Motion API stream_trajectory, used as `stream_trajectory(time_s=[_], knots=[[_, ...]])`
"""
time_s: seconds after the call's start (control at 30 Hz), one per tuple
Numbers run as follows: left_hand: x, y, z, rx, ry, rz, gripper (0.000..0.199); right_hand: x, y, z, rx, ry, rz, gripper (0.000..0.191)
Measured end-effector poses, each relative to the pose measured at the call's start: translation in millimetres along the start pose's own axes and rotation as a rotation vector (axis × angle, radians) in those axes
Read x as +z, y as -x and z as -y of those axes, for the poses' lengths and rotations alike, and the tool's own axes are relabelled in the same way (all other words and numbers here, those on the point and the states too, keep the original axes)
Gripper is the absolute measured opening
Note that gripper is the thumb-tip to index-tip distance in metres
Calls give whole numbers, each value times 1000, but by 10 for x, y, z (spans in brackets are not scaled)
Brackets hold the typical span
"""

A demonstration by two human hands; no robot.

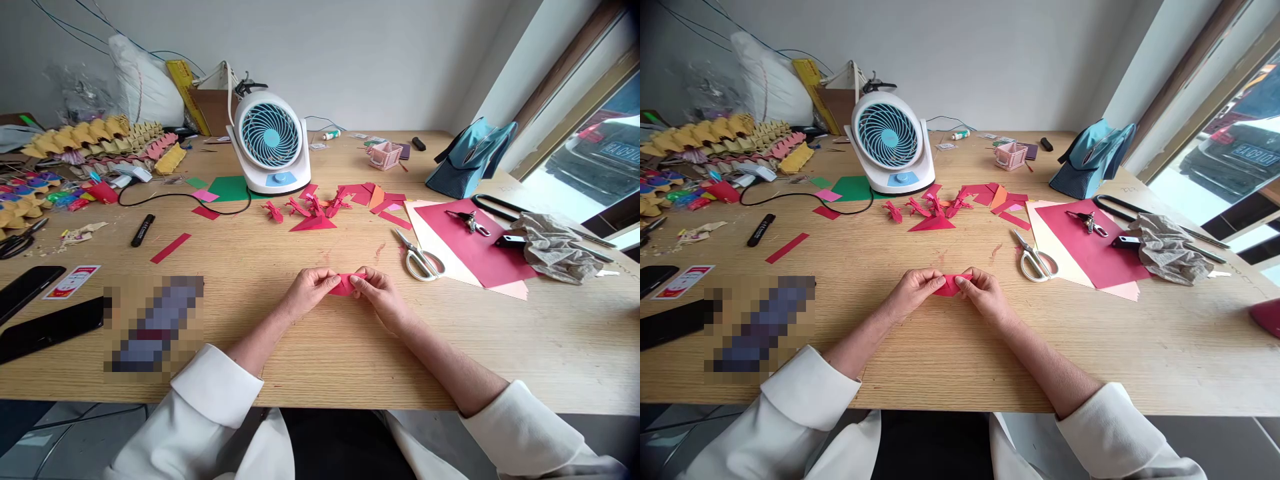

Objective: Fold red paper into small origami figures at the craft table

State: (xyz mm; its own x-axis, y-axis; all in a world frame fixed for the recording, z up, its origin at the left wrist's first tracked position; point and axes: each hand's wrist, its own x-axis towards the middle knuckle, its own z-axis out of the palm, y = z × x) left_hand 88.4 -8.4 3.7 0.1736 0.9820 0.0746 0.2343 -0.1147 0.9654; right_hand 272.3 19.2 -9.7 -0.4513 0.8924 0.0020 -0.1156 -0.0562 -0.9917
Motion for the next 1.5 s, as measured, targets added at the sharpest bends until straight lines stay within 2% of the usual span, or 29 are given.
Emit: stream_trajectory(time_s=[0.2,0.4,0.67,0.9,1.2,1.5], knots=[[-1,3,-32,49,-43,9,35,-14,-5,6,86,-106,40,39],[-7,4,-34,93,-146,-11,38,-11,1,27,110,-102,25,40],[-49,0,13,117,-260,-65,50,8,-1,19,69,-103,-26,40],[-109,-11,25,77,-206,-159,51,-23,-21,3,2,-40,-103,39],[12,-26,109,40,-40,-45,32,18,2,19,-25,147,-20,42],[14,-26,166,-29,-69,-26,30,38,10,13,-18,192,-17,44]])
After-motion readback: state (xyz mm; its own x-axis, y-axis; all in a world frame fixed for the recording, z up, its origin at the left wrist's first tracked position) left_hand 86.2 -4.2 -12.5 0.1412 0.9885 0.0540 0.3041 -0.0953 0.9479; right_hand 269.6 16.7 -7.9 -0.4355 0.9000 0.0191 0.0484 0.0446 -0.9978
